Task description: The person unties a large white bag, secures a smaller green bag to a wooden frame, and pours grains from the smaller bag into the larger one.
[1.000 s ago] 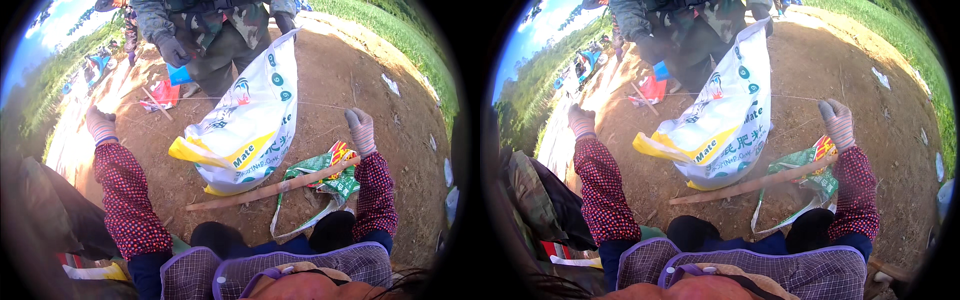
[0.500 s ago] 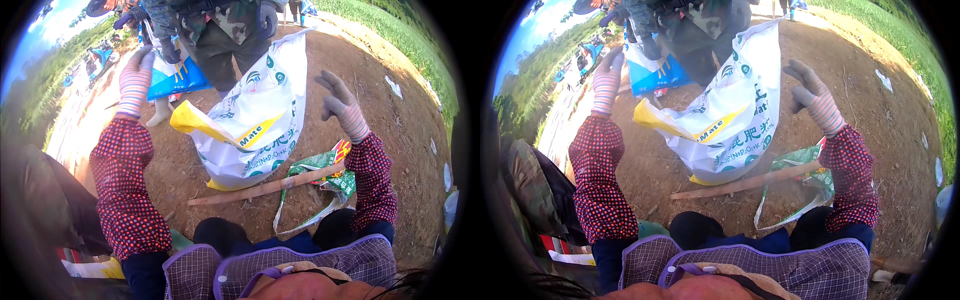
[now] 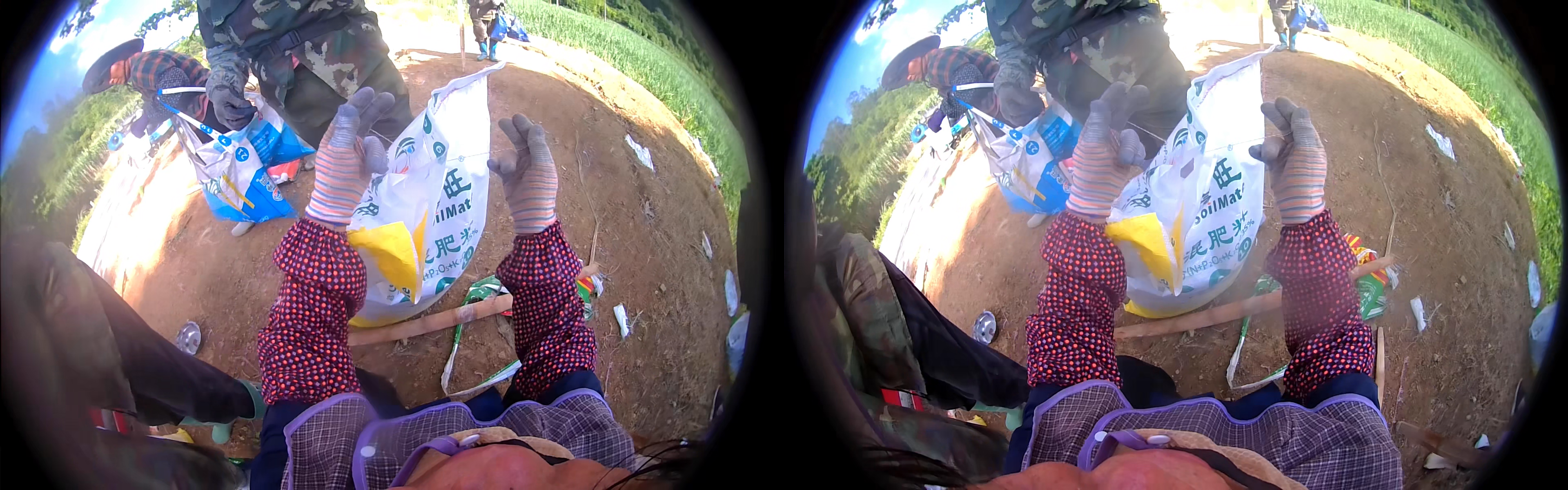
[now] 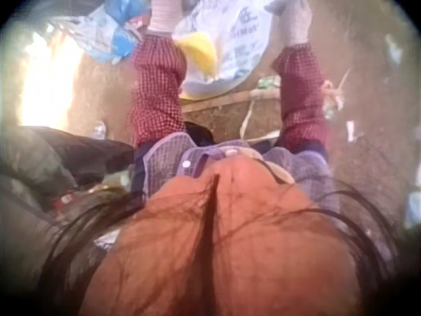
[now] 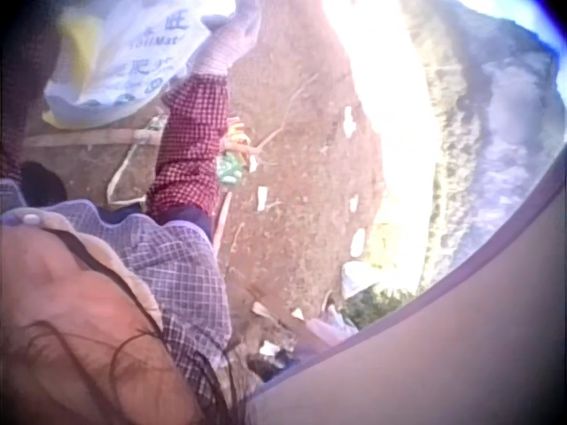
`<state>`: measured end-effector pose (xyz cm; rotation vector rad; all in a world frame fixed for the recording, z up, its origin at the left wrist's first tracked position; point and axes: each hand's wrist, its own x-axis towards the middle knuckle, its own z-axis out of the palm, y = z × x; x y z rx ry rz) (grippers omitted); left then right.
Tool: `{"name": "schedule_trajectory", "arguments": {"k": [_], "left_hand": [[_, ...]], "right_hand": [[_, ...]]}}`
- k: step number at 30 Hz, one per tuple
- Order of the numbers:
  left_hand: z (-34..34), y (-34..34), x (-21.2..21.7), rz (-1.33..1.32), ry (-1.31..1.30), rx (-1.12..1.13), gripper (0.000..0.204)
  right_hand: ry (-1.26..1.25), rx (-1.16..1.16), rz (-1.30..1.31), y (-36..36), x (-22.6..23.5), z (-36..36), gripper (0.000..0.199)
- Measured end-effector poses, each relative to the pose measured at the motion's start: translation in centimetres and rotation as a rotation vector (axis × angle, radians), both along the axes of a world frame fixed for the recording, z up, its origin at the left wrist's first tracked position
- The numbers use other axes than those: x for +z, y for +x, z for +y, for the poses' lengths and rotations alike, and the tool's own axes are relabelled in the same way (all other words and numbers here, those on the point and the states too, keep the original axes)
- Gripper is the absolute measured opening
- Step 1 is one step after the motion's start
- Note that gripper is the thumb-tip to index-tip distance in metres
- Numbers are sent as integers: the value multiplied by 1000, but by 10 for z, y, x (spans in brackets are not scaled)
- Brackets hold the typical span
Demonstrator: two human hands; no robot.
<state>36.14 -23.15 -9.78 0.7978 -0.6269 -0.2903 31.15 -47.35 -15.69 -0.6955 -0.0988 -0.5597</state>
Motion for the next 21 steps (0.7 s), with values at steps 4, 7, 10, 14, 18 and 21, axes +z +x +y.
{"name": "schedule_trajectory", "arguments": {"k": [4, 7, 10, 14, 18, 21], "left_hand": [[2, 42, -12, -852, 1044, 724, 47], [2, 16, 6, -1119, 2112, 264, 52], [76, 30, 25, -966, 2194, 418, 54], [321, 39, 74, -169, 2022, 1182, 54], [477, -2, 102, 397, 1331, 1605, 47], [370, 46, 67, 375, 691, 1422, 37]], "right_hand": [[-1442, -133, 335, 1, -30, -9, 35], [-1824, -96, 126, -18, -28, -9, 29], [-1768, -387, 200, -33, -31, -87, 27], [-1695, -844, 729, -133, -65, -332, 31], [-1677, -884, 1124, -115, -104, -342, 42], [-1013, -742, 898, -65, -102, -304, 40]]}}
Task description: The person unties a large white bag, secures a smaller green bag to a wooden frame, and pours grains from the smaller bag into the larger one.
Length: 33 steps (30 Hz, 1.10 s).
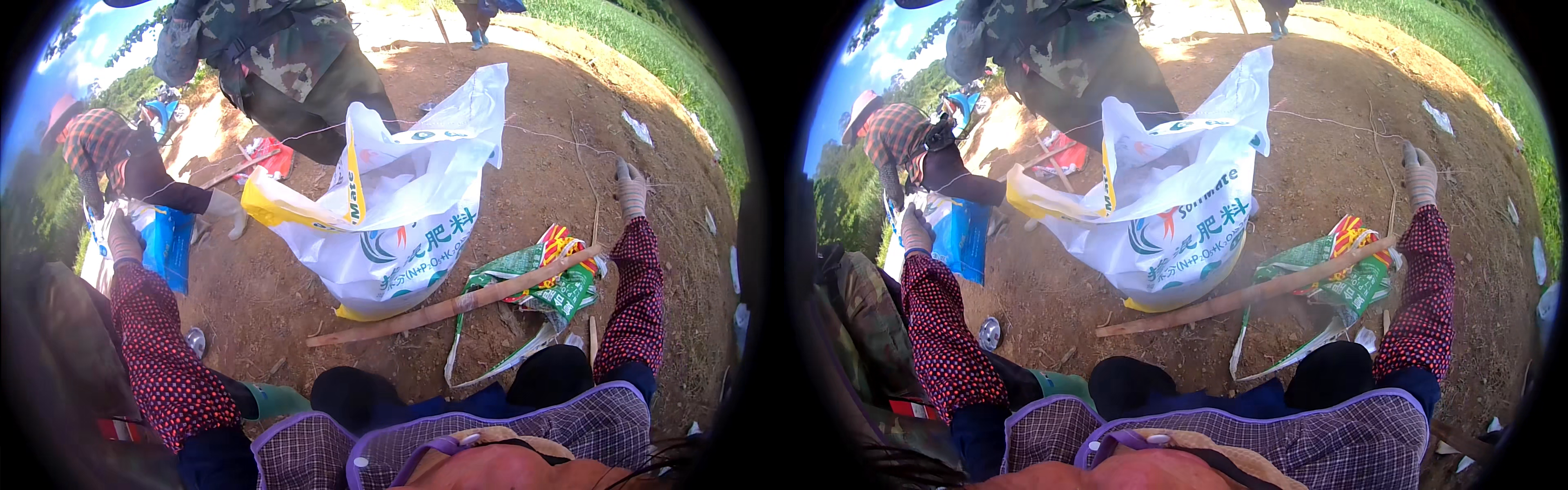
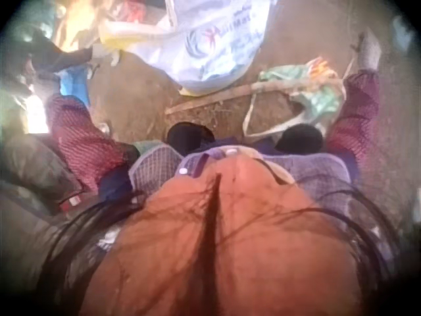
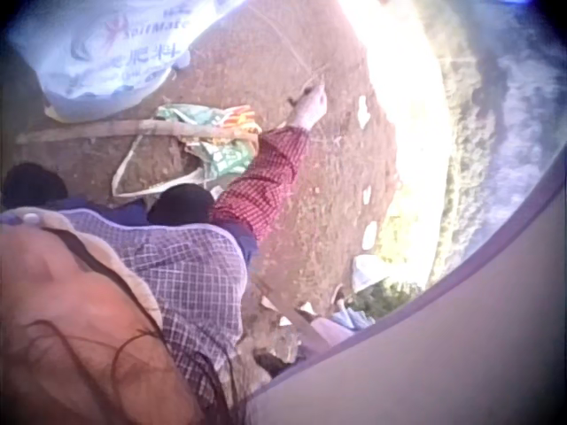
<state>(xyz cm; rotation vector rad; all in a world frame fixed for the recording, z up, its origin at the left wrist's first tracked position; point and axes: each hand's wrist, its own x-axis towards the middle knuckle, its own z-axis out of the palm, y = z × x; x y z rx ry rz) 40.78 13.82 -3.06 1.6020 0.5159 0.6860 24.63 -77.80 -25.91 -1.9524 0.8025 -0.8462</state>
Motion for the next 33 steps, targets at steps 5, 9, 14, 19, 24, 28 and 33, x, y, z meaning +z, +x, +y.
{"name": "schedule_trajectory", "arguments": {"k": [5, 9, 14, 19, 24, 28, 33], "left_hand": [[-208, 13, 52, -494, -374, -826, 22], [-308, 44, 88, -603, -113, -1198, 25], [-465, 24, 19, -157, 1080, -809, 38], [-489, 4, -42, 432, 1396, -1350, 97], [-507, -5, -33, 774, 1559, -1296, 77], [-496, -6, -35, 703, 1526, -1271, 57], [-485, -26, -53, 708, 1288, -1452, 45]], "right_hand": [[1038, 928, -832, 54, 37, 109, 25], [871, 738, -813, 95, 89, 218, 41], [551, 918, -155, 94, 81, 271, 56], [588, 1265, 198, 62, 52, 268, 32], [1090, 1545, -201, 46, 10, 220, 34], [1415, 1533, -853, 62, 19, 212, 39], [1174, 803, -757, 78, 43, 221, 36]]}}
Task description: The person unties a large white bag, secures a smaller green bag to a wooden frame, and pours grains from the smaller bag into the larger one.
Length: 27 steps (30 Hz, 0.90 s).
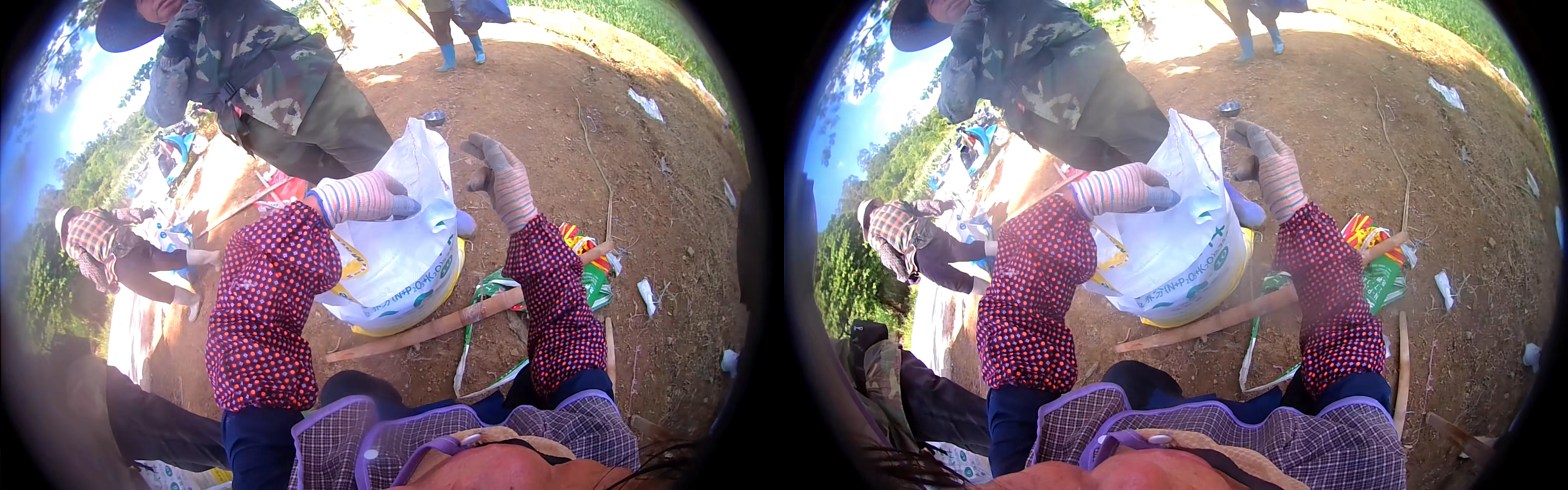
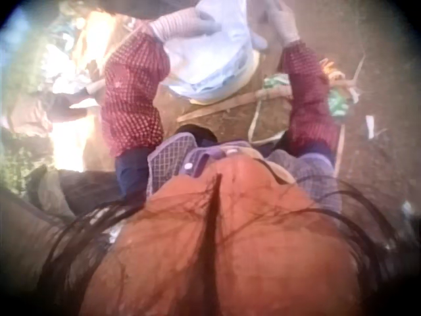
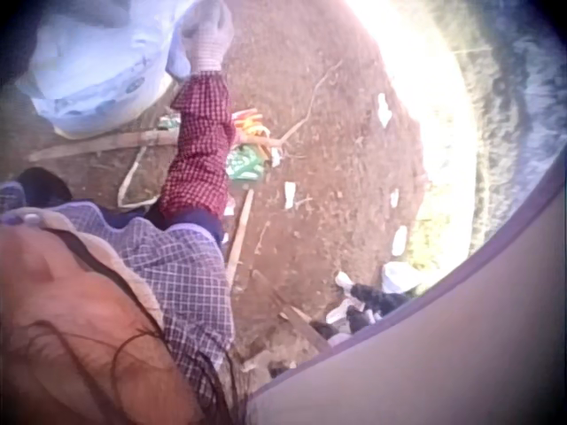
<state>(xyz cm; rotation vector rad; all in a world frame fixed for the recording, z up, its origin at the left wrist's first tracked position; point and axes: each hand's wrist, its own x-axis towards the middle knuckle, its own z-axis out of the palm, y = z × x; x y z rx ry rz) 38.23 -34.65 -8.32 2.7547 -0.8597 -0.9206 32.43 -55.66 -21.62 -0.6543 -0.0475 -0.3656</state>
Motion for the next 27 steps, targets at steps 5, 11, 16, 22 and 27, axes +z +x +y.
{"name": "schedule_trajectory", "arguments": {"k": [5, 11, 16, 22, 27], "left_hand": [[29, -4, -19, 425, -927, 150, 31], [15, 23, -47, -471, -137, 101, 67], [-2, 1, -50, -391, 233, 86, 54], [32, 1, -57, -353, -58, 54, 38], [38, 6, -70, 274, -1194, 626, 20]], "right_hand": [[-941, 7, 256, -10, -33, 8, 33], [-877, 173, 241, -31, -31, 20, 29], [-1171, 149, 318, -45, -20, 9, 35], [-1213, 142, 232, -47, -22, 9, 34], [-1135, 205, 293, -53, -11, 13, 33]]}}
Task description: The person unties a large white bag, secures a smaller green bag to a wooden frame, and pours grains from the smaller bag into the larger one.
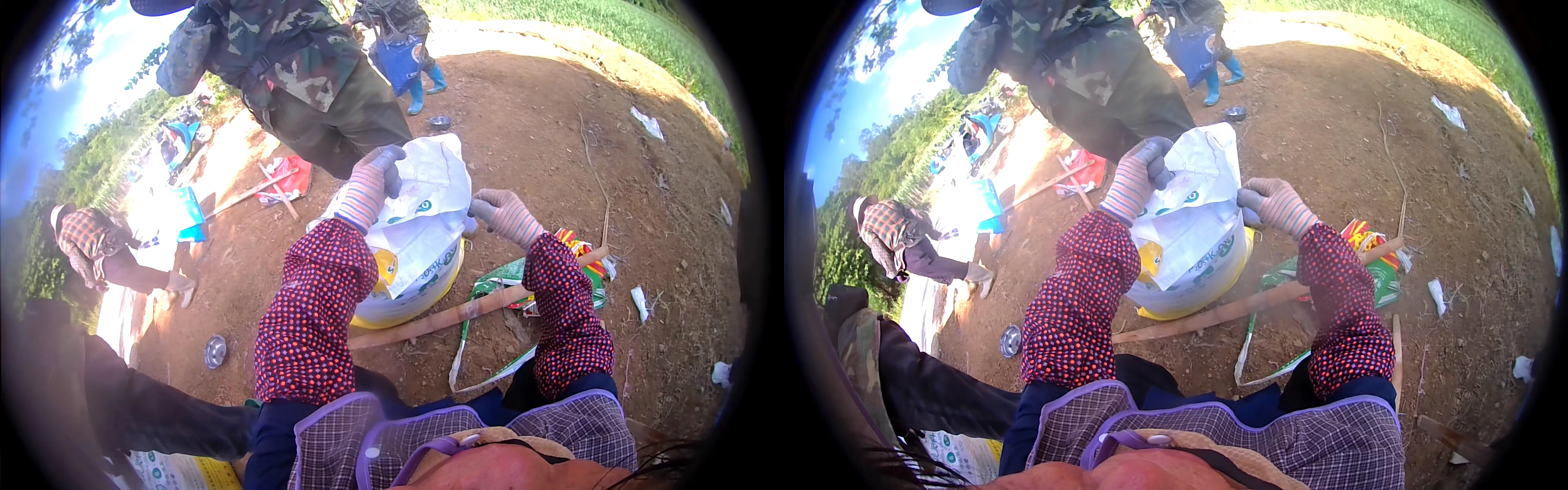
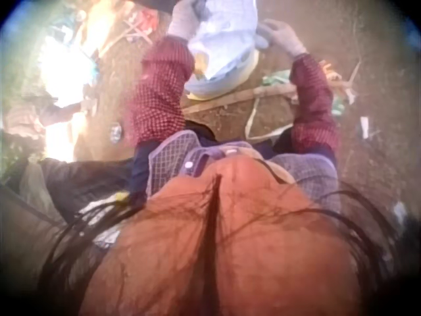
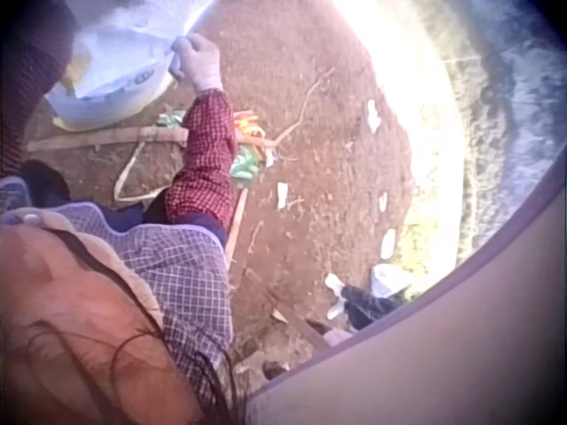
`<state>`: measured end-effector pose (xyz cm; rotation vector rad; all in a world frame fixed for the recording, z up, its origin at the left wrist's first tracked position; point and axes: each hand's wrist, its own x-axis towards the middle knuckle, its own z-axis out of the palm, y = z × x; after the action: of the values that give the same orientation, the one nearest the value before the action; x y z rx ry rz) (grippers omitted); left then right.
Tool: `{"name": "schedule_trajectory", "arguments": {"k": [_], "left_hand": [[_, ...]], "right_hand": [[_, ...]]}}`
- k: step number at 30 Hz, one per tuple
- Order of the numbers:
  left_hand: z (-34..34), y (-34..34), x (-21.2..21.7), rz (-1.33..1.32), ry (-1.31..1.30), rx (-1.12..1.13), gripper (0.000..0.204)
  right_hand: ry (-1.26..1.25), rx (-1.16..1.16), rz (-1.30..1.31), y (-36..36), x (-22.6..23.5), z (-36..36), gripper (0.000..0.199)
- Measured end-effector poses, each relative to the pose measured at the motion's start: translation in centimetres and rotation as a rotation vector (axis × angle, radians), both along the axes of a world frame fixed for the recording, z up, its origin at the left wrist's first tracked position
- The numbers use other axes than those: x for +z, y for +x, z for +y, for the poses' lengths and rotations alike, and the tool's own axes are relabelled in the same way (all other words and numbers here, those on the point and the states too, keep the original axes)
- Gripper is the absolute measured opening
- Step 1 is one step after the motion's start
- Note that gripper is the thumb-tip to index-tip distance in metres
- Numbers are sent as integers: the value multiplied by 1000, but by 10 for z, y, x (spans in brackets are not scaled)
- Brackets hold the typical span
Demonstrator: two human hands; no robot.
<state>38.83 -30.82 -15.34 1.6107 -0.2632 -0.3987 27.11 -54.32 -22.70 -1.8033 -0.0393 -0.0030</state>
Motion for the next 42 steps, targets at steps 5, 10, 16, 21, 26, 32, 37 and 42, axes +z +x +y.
{"name": "schedule_trajectory", "arguments": {"k": [5, 10, 16, 21, 26, 32, 37, 42], "left_hand": [[7, 2, 10, 223, -798, -325, 31], [-28, -12, 4, -410, 320, -32, 42], [-39, -31, -11, -581, 1254, -209, 49], [-25, -23, 3, -520, 1199, -291, 30], [-38, -29, 2, 100, -458, -356, 18], [-32, -16, 8, -396, 144, 173, 26], [-21, -39, 6, -890, 1380, -482, 42], [40, -15, 57, -853, 1488, -210, 43]], "right_hand": [[89, 72, 60, 11, -17, -8, 30], [151, 110, 84, 13, -19, -6, 29], [70, 132, 72, 12, -16, -2, 31], [94, 119, 99, 10, -14, -7, 32], [117, 163, 97, 16, -30, -14, 32], [143, 172, 49, 13, -25, -7, 32], [-86, 44, -126, 5, -17, -10, 33], [-666, -311, -324, 10, -36, -109, 38]]}}
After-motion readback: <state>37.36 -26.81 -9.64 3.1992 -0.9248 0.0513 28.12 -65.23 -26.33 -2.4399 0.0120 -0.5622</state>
